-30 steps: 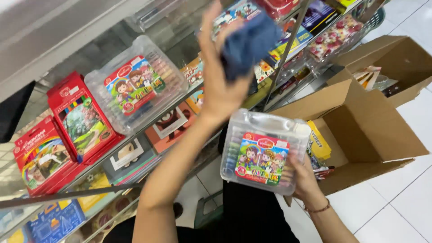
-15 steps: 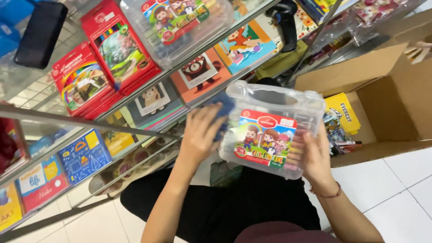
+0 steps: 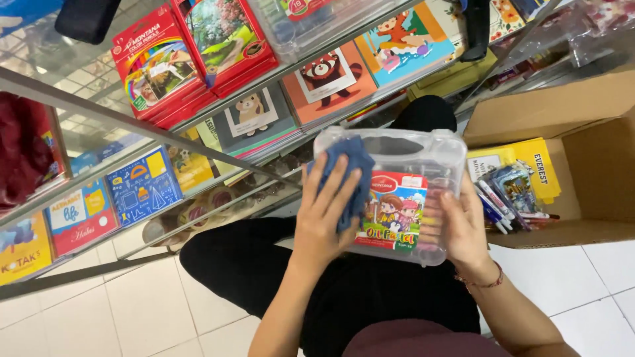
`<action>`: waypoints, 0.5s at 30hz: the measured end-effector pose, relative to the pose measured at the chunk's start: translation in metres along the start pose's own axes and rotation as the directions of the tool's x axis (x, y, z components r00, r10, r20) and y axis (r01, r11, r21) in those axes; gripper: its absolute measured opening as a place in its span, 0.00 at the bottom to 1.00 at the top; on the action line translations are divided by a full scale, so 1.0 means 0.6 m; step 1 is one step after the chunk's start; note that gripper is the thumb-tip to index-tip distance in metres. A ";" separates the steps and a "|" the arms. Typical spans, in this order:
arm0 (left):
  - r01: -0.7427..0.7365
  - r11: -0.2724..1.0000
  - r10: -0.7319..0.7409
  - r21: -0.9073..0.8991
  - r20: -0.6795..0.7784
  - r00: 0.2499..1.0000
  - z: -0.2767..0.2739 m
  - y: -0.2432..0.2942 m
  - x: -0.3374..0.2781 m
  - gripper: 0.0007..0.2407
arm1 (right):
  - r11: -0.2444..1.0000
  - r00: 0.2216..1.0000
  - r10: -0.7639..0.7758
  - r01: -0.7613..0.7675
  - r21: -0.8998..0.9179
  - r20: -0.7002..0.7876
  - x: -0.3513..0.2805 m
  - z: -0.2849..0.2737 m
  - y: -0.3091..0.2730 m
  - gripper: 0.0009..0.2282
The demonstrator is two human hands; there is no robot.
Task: The recorder organizes and cleans stationery items including colored pencils and plastic cases on store shelves.
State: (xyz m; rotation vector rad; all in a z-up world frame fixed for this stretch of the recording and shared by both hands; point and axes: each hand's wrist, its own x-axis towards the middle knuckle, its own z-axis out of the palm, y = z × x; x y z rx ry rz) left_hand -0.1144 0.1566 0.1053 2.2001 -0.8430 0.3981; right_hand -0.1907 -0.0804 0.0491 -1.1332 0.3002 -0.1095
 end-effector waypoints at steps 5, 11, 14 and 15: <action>-0.229 0.972 0.233 -0.050 0.124 0.964 0.028 -0.031 -0.135 0.26 | 0.969 0.960 -0.243 0.233 -0.081 -0.142 0.030 -0.014 -0.016 0.27; 0.022 0.991 -0.067 -0.135 -0.336 0.939 0.007 0.029 0.045 0.26 | 0.935 0.976 -0.216 0.202 -0.292 -0.017 0.033 -0.019 0.041 0.25; 0.242 0.950 -0.300 -0.200 -0.353 0.886 0.030 0.050 0.083 0.27 | 0.928 0.933 -0.324 0.345 -0.143 0.155 0.026 0.088 0.017 0.24; 0.241 0.949 -0.300 -0.202 -0.357 0.885 0.041 0.050 0.077 0.27 | 0.926 0.932 -0.325 0.348 -0.145 0.158 0.032 0.096 0.019 0.24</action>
